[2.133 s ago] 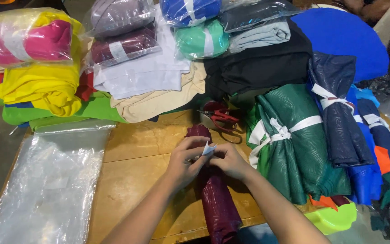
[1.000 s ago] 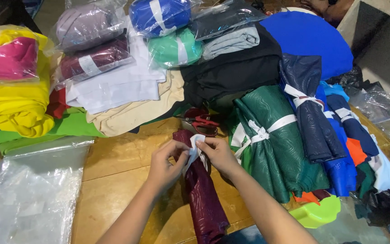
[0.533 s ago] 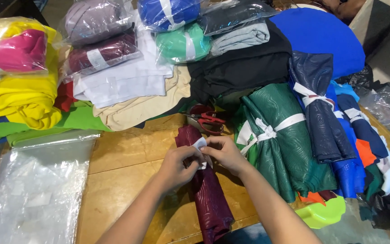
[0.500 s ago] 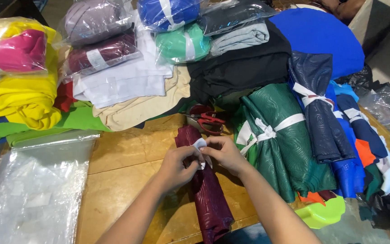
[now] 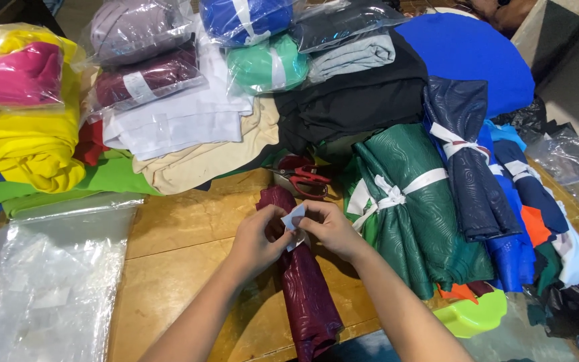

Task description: Rolling pieces of fabric into cylinders and tying them with white strips to secure the shape.

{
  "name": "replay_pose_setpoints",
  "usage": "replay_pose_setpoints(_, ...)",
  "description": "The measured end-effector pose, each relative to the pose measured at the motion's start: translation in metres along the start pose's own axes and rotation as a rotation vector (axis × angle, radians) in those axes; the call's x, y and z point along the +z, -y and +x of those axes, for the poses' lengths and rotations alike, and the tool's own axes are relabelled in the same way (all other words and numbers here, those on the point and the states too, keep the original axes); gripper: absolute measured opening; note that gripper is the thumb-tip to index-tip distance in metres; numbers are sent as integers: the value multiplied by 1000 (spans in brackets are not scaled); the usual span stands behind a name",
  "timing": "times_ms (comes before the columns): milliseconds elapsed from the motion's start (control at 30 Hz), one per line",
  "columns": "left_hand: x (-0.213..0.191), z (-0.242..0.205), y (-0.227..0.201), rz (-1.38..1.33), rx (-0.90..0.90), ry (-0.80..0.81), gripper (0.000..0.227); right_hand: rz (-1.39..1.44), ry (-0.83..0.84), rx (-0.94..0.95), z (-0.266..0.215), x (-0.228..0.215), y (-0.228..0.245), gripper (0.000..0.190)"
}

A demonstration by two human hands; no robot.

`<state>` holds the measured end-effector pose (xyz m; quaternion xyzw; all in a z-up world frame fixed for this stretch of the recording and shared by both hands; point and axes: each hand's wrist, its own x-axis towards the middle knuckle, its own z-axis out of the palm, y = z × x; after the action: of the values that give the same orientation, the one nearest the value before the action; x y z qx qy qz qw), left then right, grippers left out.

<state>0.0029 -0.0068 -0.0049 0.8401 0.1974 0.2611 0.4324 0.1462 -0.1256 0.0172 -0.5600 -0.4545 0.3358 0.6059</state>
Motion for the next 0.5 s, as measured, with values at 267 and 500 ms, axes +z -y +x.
replay_pose_setpoints(267,2,1,13,37,42,27,22,-37,22,-13,3,-2,-9,23)
replay_pose_setpoints(500,7,4,28,96,117,39,11,-99,85,-2,-3,-6,-14,29)
